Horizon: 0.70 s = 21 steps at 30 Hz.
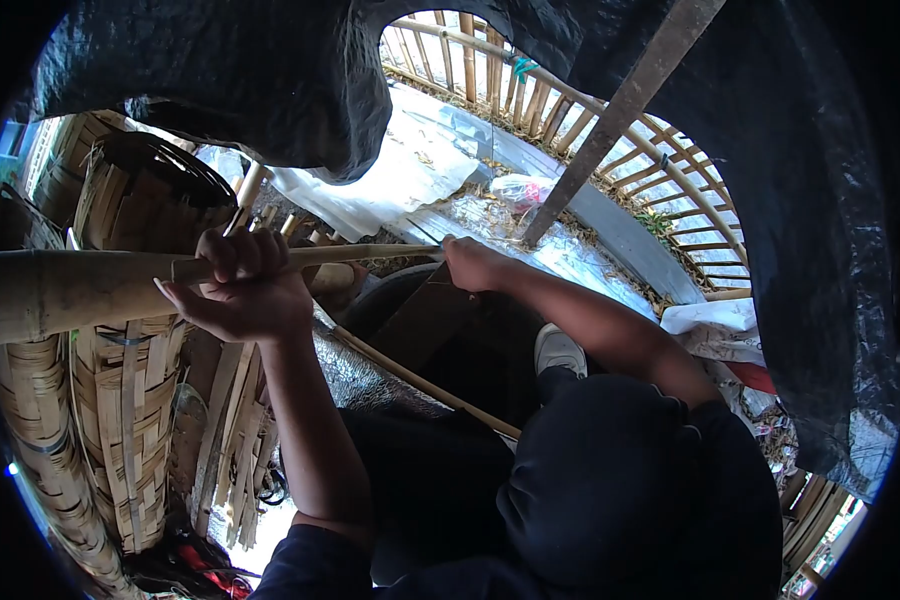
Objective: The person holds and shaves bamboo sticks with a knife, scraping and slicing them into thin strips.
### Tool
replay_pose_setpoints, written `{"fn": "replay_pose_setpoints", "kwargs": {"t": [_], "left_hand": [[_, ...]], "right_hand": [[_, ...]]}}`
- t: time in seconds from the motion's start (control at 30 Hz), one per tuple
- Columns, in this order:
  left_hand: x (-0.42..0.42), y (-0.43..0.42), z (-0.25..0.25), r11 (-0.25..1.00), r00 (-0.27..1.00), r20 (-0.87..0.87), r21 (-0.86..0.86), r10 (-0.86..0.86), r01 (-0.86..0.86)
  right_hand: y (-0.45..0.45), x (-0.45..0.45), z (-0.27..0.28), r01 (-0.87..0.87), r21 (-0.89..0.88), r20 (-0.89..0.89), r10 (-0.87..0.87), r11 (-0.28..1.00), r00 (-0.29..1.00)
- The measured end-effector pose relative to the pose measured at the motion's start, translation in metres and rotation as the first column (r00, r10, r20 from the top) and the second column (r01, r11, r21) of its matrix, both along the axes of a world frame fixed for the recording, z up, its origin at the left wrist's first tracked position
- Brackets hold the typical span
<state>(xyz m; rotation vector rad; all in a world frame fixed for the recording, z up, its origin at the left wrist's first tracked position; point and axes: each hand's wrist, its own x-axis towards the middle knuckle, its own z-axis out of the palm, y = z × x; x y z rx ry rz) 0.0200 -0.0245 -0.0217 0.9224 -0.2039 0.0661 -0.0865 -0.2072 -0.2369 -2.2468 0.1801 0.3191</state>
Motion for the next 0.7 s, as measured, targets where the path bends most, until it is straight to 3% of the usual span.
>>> {"fn": "replay_pose_setpoints", "kwargs": {"t": [0.07, 0.17, 0.23, 0.27, 0.33, 0.4, 0.43, 0.5, 0.57, 0.67, 0.7], "left_hand": [[-0.009, -0.005, -0.001, 0.996, 0.997, 0.041, -0.052, -0.072, 0.074], [-0.014, -0.007, -0.002, 0.992, 0.995, 0.066, -0.103, -0.071, 0.078], [-0.012, -0.004, -0.004, 0.980, 0.978, 0.122, -0.082, -0.172, 0.182], [-0.010, -0.003, -0.004, 0.980, 0.979, 0.115, -0.083, -0.170, 0.180], [-0.005, -0.004, -0.003, 0.999, 0.996, 0.078, 0.010, -0.034, 0.033], [-0.003, -0.003, -0.006, 1.000, 0.997, 0.082, 0.004, -0.011, 0.011], [-0.003, -0.002, -0.006, 1.000, 0.996, 0.088, -0.004, 0.015, -0.015], [-0.005, -0.002, -0.005, 0.997, 0.995, 0.075, 0.021, 0.069, -0.071], [-0.005, -0.001, -0.004, 0.990, 0.990, 0.063, 0.048, 0.126, -0.129], [-0.004, -0.001, -0.003, 0.979, 0.982, 0.051, 0.084, 0.181, -0.185], [-0.004, -0.001, -0.003, 0.992, 0.991, 0.057, 0.039, 0.118, -0.120]], "right_hand": [[-0.010, -0.001, -0.022, -0.063, -0.084, -0.141, 0.051, 0.995, 0.989], [-0.012, -0.016, -0.026, 0.019, -0.041, -0.123, -0.024, 0.999, 0.992], [0.002, -0.030, 0.006, 0.063, 0.019, -0.126, -0.060, 0.998, 0.990], [0.015, -0.036, 0.021, 0.090, 0.014, -0.034, -0.090, 0.996, 0.995], [0.033, -0.039, 0.036, 0.121, 0.014, 0.050, -0.122, 0.992, 0.991], [0.043, -0.036, 0.041, 0.118, 0.221, 0.263, -0.175, 0.968, 0.949], [0.045, -0.036, 0.026, 0.117, 0.220, 0.263, -0.175, 0.968, 0.949], [0.043, -0.036, -0.021, 0.180, 0.050, 0.212, -0.186, 0.982, 0.959], [0.031, -0.032, -0.030, 0.181, 0.037, 0.177, -0.184, 0.983, 0.967], [0.022, -0.026, -0.003, 0.135, 0.039, 0.154, -0.140, 0.990, 0.978], [0.021, -0.023, 0.010, 0.087, 0.048, 0.171, -0.094, 0.995, 0.981]]}}
